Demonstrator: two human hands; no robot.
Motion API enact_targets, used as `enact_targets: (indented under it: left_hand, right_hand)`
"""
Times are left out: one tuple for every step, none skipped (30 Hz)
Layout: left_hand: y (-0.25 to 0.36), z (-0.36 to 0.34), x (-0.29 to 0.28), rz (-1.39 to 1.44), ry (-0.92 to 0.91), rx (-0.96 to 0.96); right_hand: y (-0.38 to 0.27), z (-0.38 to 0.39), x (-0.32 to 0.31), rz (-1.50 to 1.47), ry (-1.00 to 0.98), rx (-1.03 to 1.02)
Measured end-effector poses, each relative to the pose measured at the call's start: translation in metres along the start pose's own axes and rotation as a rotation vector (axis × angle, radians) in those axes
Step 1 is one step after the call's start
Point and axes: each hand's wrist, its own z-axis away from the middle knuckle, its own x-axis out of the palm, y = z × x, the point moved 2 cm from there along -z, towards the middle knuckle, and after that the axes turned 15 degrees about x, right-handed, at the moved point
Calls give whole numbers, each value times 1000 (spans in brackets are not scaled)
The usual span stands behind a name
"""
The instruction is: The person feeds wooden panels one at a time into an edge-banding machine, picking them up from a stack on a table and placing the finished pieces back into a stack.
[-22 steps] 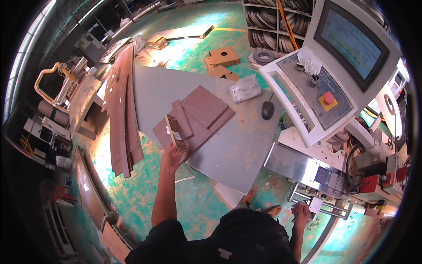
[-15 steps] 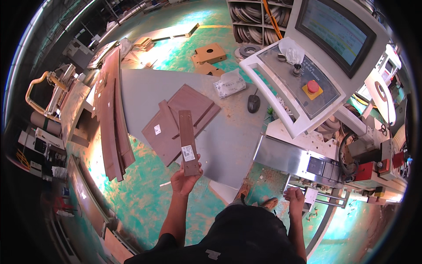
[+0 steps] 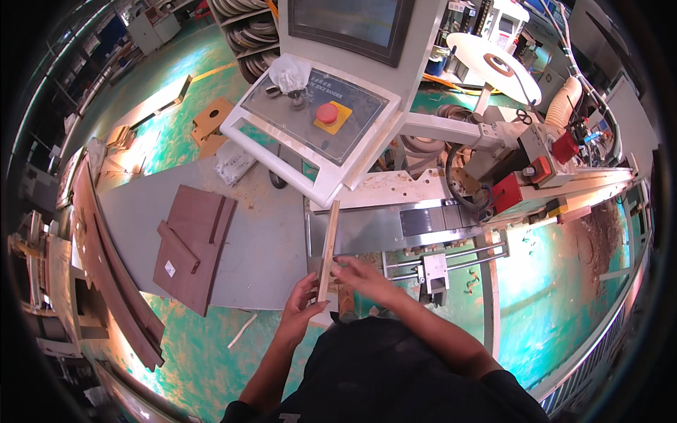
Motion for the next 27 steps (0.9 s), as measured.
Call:
enact_targets:
  left_hand:
    - [-6,3,14,-76,-7,-9]
    - [-11,5,27,-151,-12,-16]
    - [-16,8,38,-185,-27,-28]
    - [-21,9,49,-216,-43,-36]
    - [-23,9,54,-246,-57,-43]
    - [-23,8,54,-316,-134,-13]
    - [-24,7,54,-387,-205,16]
    - [-25,6,53,-458,-277,46]
    - [-15,-4,57,-627,-311,119]
    - [-10,-17,57,-853,-300,236]
    - [-7,-31,56,-1076,-287,358]
    - [-5,-45,55,-1295,-270,485]
    - [-5,-63,54,-1321,-287,534]
    - [-5,-82,51,-1346,-306,584]
    - [-10,-99,52,-1364,-333,643]
    - [-17,-114,47,-1381,-369,650]
    - [-24,-129,44,-1397,-406,658]
    - [-33,-141,40,-1416,-446,664]
    - [-36,-150,39,-1410,-449,691]
    - [-42,-157,41,-1393,-433,701]
    - [-45,-161,42,-1377,-420,704]
    - [-48,-164,43,-1361,-405,707]
    - [-51,-166,45,-1354,-382,720]
    - [-54,-168,50,-1343,-366,733]
    - [-55,-169,55,-1332,-345,744]
    - [-57,-171,60,-1334,-323,735]
    - [-58,-172,64,-1336,-299,723]
  right_hand:
    - [-3,-1,3,127,42,14]
    - [-4,-1,4,255,82,30]
    - [8,-5,0,379,162,-20]
    - [19,-8,-5,326,147,-46]
    - [29,-11,-11,273,131,-72]
    - [36,-11,-18,225,112,-98]
    - [27,-5,-29,210,80,-30]
    - [26,-7,-40,185,76,5]
    - [28,-7,-53,152,82,43]
    - [29,-6,-66,120,91,80]
    - [27,-8,-79,207,131,56]
    - [21,-10,-91,258,136,47]
    - [13,-11,-104,309,146,38]
    - [7,-12,-116,359,156,30]
    - [14,-19,-132,353,187,44]
    - [7,-20,-142,426,265,10]
    - [1,-21,-152,499,346,-23]
    - [-2,-20,-158,569,425,-53]
    - [-5,-16,-161,549,594,-190]
    - [-8,-12,-166,519,725,-287]
    - [-13,-5,-168,485,851,-379]
    - [-16,2,-171,449,976,-471]
    - [-11,5,-172,294,1026,-530]
    - [3,6,-169,190,982,-405]
    - [21,9,-161,86,931,-285]
    - [38,10,-153,-16,874,-168]
    - [42,14,-139,66,766,-134]
